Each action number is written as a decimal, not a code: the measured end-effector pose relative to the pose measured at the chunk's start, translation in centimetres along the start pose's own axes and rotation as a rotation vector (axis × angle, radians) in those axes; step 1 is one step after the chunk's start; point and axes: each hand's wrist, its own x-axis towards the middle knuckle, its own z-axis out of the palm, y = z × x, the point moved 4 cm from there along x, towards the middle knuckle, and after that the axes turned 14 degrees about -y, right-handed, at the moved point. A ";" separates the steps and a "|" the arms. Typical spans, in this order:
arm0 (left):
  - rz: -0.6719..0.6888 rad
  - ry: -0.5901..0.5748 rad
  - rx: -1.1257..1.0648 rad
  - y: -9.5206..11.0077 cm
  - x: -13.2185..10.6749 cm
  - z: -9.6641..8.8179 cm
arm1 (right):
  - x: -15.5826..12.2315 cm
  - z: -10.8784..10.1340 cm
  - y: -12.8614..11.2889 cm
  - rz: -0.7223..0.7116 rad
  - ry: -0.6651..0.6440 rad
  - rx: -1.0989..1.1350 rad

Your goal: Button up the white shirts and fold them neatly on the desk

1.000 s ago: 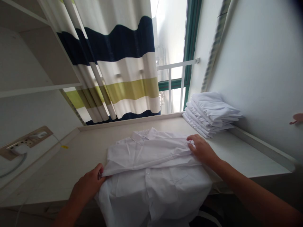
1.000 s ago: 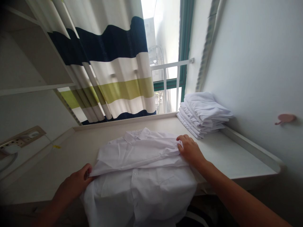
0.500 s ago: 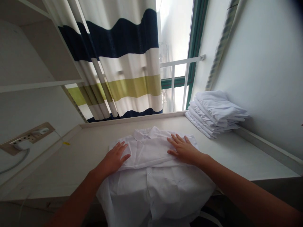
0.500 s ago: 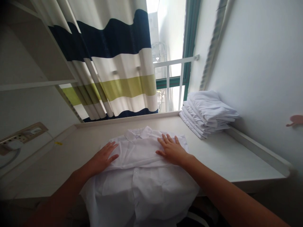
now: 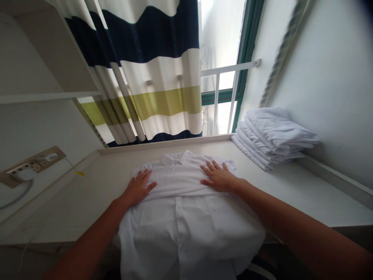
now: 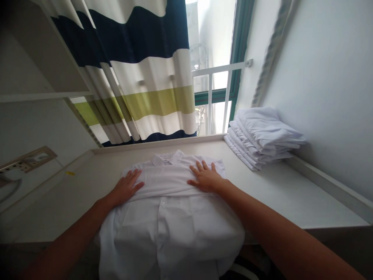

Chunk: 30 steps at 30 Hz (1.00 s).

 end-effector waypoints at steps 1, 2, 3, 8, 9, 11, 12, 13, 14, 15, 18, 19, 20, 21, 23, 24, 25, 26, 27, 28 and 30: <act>-0.003 0.001 -0.002 -0.3 0.6 -0.2 | 0.7 -0.2 0.1 -0.001 0.004 -0.004; -0.005 0.003 -0.003 -0.7 1.3 -0.4 | 1.5 -0.4 0.2 -0.001 0.009 -0.009; -0.006 0.006 -0.004 -1.0 2.0 -0.6 | 2.3 -0.6 0.4 0.000 0.014 -0.013; 0.008 0.025 -0.011 -2.3 5.7 -1.6 | 6.1 -1.6 1.4 0.011 0.041 -0.033; 0.014 0.027 -0.013 -2.5 6.4 -1.8 | 6.8 -1.8 1.6 0.010 0.046 -0.037; 0.031 0.031 -0.019 -3.0 7.5 -2.1 | 7.8 -2.1 1.9 0.005 0.058 -0.045; 0.042 0.032 -0.022 -3.2 8.0 -2.2 | 8.2 -2.3 2.1 -0.001 0.064 -0.049; 0.056 0.035 -0.025 -3.5 8.3 -2.3 | 8.5 -2.5 2.2 -0.008 0.070 -0.053; 0.070 0.039 -0.028 -3.7 8.6 -2.4 | 8.8 -2.7 2.2 -0.018 0.076 -0.056; 0.085 0.046 -0.031 -3.9 8.8 -2.4 | 9.1 -2.9 2.3 -0.028 0.083 -0.060; 0.125 0.084 -0.046 -4.1 8.8 -2.7 | 9.6 -3.5 2.2 -0.060 0.103 -0.067; 0.136 0.105 -0.053 -4.0 8.7 -2.9 | 9.7 -3.8 2.0 -0.069 0.112 -0.069; 0.147 0.133 -0.061 -3.9 8.4 -3.2 | 9.8 -4.1 1.8 -0.078 0.127 -0.069; 0.156 0.167 -0.070 -3.7 8.0 -3.6 | 9.6 -4.5 1.5 -0.084 0.150 -0.070; 0.169 0.241 -0.086 -3.1 6.1 -4.9 | 8.5 -5.5 0.6 -0.084 0.207 -0.072; 0.177 0.289 -0.099 -2.9 4.6 -5.5 | 7.4 -6.0 0.0 -0.083 0.255 -0.067; 0.186 0.344 -0.122 -2.6 2.6 -6.1 | 5.8 -6.6 -0.7 -0.094 0.317 -0.043; 0.194 0.398 -0.148 -2.4 0.1 -6.5 | 3.7 -7.0 -1.4 -0.105 0.374 -0.010; 0.224 0.508 -0.227 -2.4 -2.9 -6.6 | 1.0 -7.4 -2.1 -0.160 0.495 0.095; 0.231 0.587 -0.317 -2.4 -6.2 -6.2 | -2.0 -7.4 -2.6 -0.232 0.565 0.234; 0.167 0.651 -0.487 -2.8 -12.7 -3.1 | -7.9 -5.5 -3.1 -0.315 0.448 0.535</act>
